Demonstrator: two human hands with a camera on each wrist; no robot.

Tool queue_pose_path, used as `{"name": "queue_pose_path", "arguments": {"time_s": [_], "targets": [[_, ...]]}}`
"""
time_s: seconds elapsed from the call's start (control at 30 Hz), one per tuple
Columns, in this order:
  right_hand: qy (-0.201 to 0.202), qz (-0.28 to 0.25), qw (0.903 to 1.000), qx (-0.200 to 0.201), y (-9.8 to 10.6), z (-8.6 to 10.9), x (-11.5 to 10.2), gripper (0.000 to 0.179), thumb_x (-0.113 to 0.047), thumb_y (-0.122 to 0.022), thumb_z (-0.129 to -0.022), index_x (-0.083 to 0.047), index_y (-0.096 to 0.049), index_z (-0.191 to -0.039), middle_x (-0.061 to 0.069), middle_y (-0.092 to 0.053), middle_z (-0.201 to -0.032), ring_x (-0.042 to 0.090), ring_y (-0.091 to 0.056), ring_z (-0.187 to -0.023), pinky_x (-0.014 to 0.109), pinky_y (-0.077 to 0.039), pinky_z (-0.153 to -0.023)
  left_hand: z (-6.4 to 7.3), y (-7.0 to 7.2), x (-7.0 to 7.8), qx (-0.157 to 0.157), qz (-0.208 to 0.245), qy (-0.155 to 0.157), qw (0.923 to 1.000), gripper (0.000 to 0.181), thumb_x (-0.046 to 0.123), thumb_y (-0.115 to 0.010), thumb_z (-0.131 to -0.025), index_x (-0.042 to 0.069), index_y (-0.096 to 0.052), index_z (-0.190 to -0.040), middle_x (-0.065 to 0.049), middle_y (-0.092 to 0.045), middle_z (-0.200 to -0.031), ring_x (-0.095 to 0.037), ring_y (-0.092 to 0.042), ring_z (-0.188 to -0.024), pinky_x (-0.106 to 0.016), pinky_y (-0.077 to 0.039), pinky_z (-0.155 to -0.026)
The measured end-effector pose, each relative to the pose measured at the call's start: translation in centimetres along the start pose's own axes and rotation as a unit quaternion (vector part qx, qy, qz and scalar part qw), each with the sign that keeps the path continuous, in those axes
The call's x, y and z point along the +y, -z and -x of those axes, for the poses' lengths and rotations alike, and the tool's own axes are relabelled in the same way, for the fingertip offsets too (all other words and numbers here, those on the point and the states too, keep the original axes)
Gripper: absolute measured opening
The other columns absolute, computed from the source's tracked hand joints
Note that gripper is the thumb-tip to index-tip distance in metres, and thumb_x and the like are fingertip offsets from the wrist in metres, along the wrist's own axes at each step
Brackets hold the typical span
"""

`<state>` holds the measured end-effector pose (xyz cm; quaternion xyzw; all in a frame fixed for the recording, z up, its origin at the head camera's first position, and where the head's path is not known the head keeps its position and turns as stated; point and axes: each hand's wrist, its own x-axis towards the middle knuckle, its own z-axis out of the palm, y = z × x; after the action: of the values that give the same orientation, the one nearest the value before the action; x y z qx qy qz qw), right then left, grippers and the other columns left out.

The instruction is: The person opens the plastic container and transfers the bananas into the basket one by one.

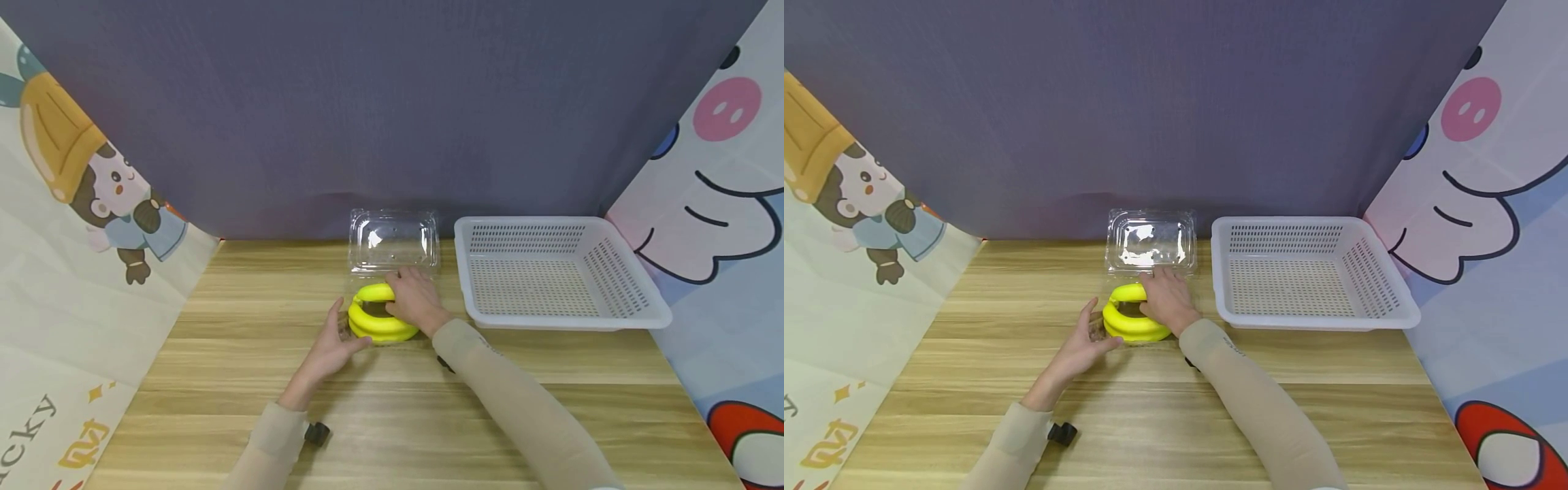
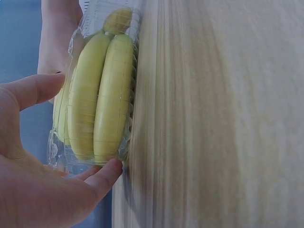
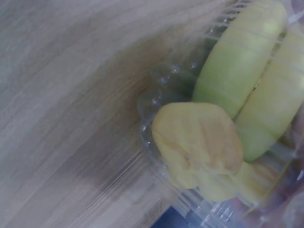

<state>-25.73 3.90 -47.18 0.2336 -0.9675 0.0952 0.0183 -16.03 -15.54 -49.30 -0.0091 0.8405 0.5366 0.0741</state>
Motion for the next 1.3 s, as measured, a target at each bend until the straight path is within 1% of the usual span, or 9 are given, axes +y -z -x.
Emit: {"name": "queue_pose_path", "arguments": {"time_s": [0.1,0.37,0.53,0.67,0.87,0.97,1.13,1.3], "targets": [[-0.001,-0.003,1.0,0.005,0.0,0.0,0.0,0.051,-0.035,-0.072,-0.078,-0.017,-0.057,-0.123,0.009,-0.053,-0.12,0.028,-0.047,-0.115,0.053,-0.036,-0.105,-0.1,0.0,-0.2,-0.002,0.007,-0.006,1.0,0.106,0.031,-0.078,-0.077,0.017,-0.005,-0.153,-0.022,-0.033,-0.147,-0.04,-0.041,-0.129,-0.054,-0.035,-0.105],[0.005,-0.001,0.9999,0.009,0.3,0.1,0.1,0.052,-0.035,-0.073,-0.077,-0.018,-0.058,-0.124,0.007,-0.055,-0.118,0.028,-0.049,-0.114,0.053,-0.032,-0.108,-0.2,-0.2,-0.2,0.001,0.004,0.003,1.0,0.106,0.029,-0.078,-0.078,0.018,-0.005,-0.153,-0.02,-0.034,-0.147,-0.037,-0.042,-0.128,-0.052,-0.037,-0.105],[0.007,-0.004,0.9999,0.008,0.5,0.2,0.2,0.056,-0.037,-0.072,-0.079,-0.019,-0.056,-0.129,0.009,-0.053,-0.127,0.029,-0.046,-0.121,0.053,-0.029,-0.11,-0.1,-0.2,-0.2,0.003,0.0,0.0,1.0,0.106,0.029,-0.078,-0.077,0.017,-0.006,-0.153,-0.02,-0.035,-0.146,-0.037,-0.044,-0.126,-0.052,-0.039,-0.104],[0.008,-0.015,0.9997,0.016,0.9,0.3,0.1,0.056,-0.037,-0.072,-0.079,-0.018,-0.055,-0.129,0.009,-0.051,-0.131,0.028,-0.045,-0.121,0.051,-0.032,-0.109,-0.1,-0.2,-0.2,-0.004,0.011,-0.005,0.9999,0.105,0.026,-0.077,-0.079,0.015,-0.004,-0.153,-0.023,-0.032,-0.147,-0.04,-0.042,-0.127,-0.053,-0.038,-0.104],[0.016,-0.026,0.999,0.032,1.5,0.5,0.0,0.057,-0.037,-0.074,-0.078,-0.018,-0.056,-0.128,0.006,-0.052,-0.123,0.024,-0.046,-0.114,0.046,-0.04,-0.102,0.0,-0.2,-0.2,-0.004,0.015,0.003,0.9999,0.106,0.027,-0.078,-0.078,0.017,-0.003,-0.153,-0.021,-0.032,-0.148,-0.039,-0.041,-0.128,-0.051,-0.037,-0.105],[0.02,-0.032,0.9988,0.032,1.8,0.5,0.0,0.057,-0.037,-0.074,-0.078,-0.017,-0.056,-0.128,0.007,-0.052,-0.123,0.024,-0.046,-0.114,0.047,-0.04,-0.102,0.0,-0.1,-0.2,-0.002,0.016,0.004,0.9999,0.105,0.027,-0.078,-0.078,0.019,-0.004,-0.153,-0.02,-0.033,-0.147,-0.038,-0.042,-0.128,-0.05,-0.038,-0.105],[0.029,-0.039,0.9979,0.042,2.6,0.7,0.0,0.057,-0.037,-0.074,-0.077,-0.015,-0.057,-0.127,0.006,-0.053,-0.121,0.022,-0.048,-0.111,0.044,-0.043,-0.099,-0.1,-0.1,-0.2,-0.003,0.016,0.0,0.9999,0.106,0.027,-0.078,-0.078,0.017,-0.004,-0.153,-0.021,-0.032,-0.147,-0.039,-0.041,-0.128,-0.051,-0.038,-0.105],[0.037,-0.053,0.9966,0.051,3.4,0.8,0.0,0.059,-0.036,-0.075,-0.077,-0.014,-0.056,-0.129,0.006,-0.053,-0.125,0.022,-0.047,-0.113,0.044,-0.04,-0.102,-0.1,0.1,-0.3,-0.004,0.013,-0.002,0.9999,0.107,0.029,-0.078,-0.077,0.016,-0.003,-0.153,-0.022,-0.032,-0.147,-0.04,-0.04,-0.129,-0.053,-0.036,-0.105]]}}
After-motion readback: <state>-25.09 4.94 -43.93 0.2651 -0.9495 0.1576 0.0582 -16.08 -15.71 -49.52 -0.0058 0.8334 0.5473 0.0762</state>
